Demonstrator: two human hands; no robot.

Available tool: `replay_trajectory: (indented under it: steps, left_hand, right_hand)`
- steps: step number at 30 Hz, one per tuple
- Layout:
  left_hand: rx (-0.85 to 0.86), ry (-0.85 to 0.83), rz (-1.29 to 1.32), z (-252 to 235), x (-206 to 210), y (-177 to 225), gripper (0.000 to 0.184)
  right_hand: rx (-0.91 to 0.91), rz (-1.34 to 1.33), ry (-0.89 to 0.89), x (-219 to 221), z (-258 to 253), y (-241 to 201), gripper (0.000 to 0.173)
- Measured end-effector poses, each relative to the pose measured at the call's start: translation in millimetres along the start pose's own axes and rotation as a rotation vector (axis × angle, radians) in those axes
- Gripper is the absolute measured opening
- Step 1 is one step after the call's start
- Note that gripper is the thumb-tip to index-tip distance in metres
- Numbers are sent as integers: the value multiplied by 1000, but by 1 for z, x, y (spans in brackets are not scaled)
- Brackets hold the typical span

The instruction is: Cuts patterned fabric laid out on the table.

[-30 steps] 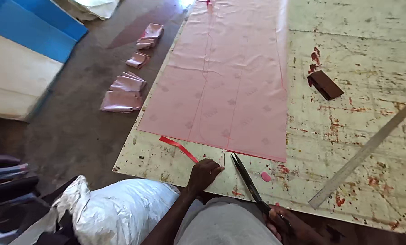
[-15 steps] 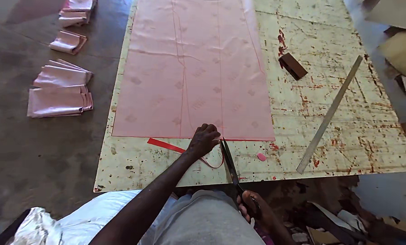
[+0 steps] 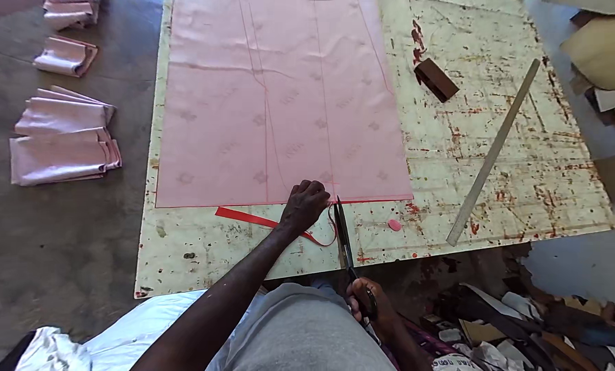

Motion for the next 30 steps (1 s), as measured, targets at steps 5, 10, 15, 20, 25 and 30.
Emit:
replay_trajectory:
  steps: [5,10,15,20,25,30]
  left_hand:
    - [8,12,-8,0,0,0,21]
    - [21,6,-27,0,-1,2,21]
    - [30,3,-84,1,0,6,23]
    - [25,-15,-76,-1,-2,7,25]
    - [38,-1,-97,0,-1,6,23]
    - [35,6,-121,-1,1,6,24]
  right_hand:
    - [-16,34,30,6,-6,-1,58]
    - [9,89,68,9,-6,1,56]
    - [4,61,78,12,-6,0,56]
    - [-9,41,75,17,-9,-5,52]
    - [0,70,123,19,-13,0,48]
    - [11,42,151,21,-17,7,46]
Point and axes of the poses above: each hand's wrist, its own z-axis away from the middle knuckle, its own x-axis out of the palm, y = z × x, the point moved 3 cm from there along -z, towards the middle knuckle, and after that the axes turned 6 degrees about -x, right-handed, at the moved point
